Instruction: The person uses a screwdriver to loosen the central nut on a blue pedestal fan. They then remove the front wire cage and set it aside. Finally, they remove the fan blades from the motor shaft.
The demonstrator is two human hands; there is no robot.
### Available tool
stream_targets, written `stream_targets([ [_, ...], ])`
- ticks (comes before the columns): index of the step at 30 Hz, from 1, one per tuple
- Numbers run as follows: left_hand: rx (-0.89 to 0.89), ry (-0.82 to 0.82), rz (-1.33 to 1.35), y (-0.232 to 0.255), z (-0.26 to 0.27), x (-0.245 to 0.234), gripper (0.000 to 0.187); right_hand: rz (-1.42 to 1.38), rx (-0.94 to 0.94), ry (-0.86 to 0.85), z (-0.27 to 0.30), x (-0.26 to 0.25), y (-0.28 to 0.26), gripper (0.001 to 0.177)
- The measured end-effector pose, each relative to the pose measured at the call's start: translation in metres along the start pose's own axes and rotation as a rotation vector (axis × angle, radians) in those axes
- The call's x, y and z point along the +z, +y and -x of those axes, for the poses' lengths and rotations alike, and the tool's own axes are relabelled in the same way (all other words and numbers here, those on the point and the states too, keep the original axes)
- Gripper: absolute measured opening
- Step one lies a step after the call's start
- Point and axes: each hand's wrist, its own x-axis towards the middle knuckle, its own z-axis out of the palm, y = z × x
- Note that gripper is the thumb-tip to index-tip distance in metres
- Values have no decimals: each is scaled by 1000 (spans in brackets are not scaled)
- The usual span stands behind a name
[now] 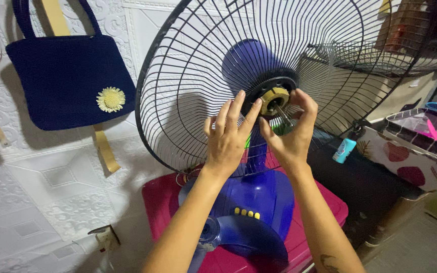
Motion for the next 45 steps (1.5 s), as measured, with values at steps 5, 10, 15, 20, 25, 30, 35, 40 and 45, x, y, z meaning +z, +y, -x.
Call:
stream_targets([
  [5, -33, 47, 79, -2, 2, 9, 32, -35, 217, 18, 0, 7, -2, 81],
  [10, -37, 32, 102, -2, 2, 7, 32, -55, 262, 0, -3, 8, -10, 66],
  [15, -24, 37, 21, 3, -4, -1, 49, 33, 158, 32, -14, 6, -18, 65],
  [20, 7, 30, -11, 0, -7, -1, 51, 37, 53, 2, -16, 2, -17, 62],
  [25, -18, -6, 90, -2, -2, 0, 47, -9, 31, -64, -13, -4, -4, 66],
  [30, 1, 13, 37, -3, -4, -1, 51, -69, 63, -44, -10, -7, -13, 68],
  [35, 22, 26, 43, -5, -4, -2, 53, -46, 80, -4, -12, 0, -20, 74],
  [40, 29, -16, 82, -7, -5, -8, 54, 61, 51, 27, -13, 8, -17, 71],
  [45, 15, -66, 182, -13, 7, -23, 54, 88, 63, 29, -11, 11, -14, 65],
])
